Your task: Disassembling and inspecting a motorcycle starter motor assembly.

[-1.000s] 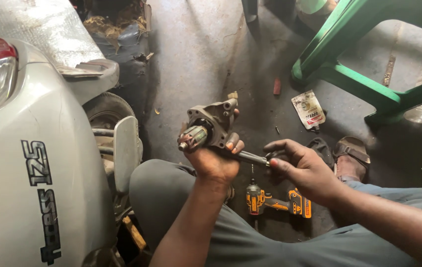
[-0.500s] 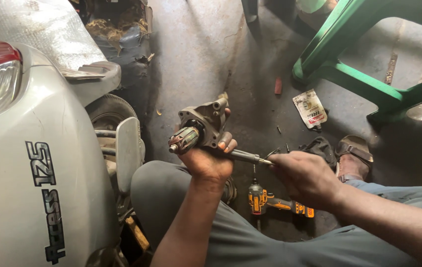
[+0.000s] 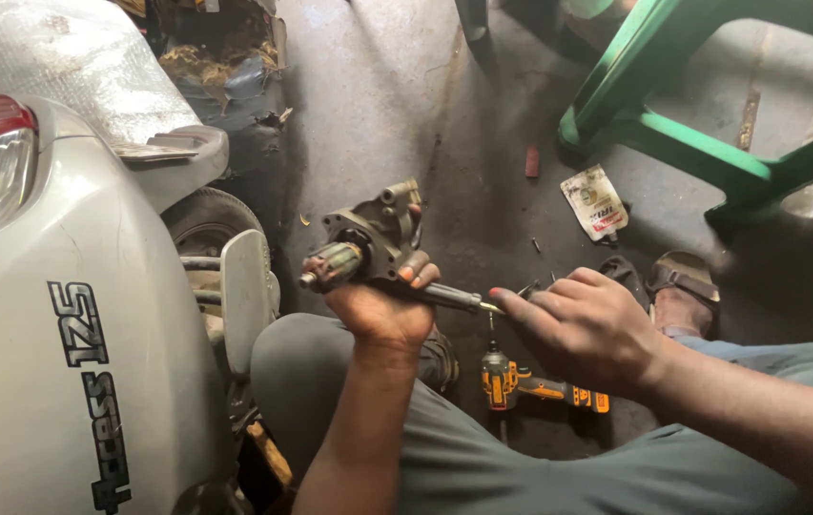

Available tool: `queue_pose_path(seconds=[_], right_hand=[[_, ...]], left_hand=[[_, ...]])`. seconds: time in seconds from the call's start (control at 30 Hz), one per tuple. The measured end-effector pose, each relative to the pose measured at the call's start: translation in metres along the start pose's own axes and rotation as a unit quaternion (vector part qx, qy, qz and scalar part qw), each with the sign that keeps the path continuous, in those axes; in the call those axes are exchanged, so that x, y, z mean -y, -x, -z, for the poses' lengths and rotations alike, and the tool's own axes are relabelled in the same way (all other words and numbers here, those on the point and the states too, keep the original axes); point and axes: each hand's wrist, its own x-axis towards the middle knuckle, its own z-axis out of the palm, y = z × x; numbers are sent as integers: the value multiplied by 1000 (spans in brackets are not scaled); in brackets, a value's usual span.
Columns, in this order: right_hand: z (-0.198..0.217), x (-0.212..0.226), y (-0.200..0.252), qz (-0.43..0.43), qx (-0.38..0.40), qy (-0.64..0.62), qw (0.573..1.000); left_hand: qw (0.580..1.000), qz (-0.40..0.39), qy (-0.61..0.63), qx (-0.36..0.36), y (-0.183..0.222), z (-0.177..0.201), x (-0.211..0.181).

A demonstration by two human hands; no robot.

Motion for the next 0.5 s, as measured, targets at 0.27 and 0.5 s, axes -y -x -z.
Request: queue_pose_path(seconds=[0.27, 0.5], right_hand=[[3, 9, 1, -395, 168, -442, 788], [-15, 5, 22, -254, 50, -281, 924]], left_hand=[[999, 31, 18, 37, 2, 5, -7], [1000, 27, -9, 6, -8, 3, 1]])
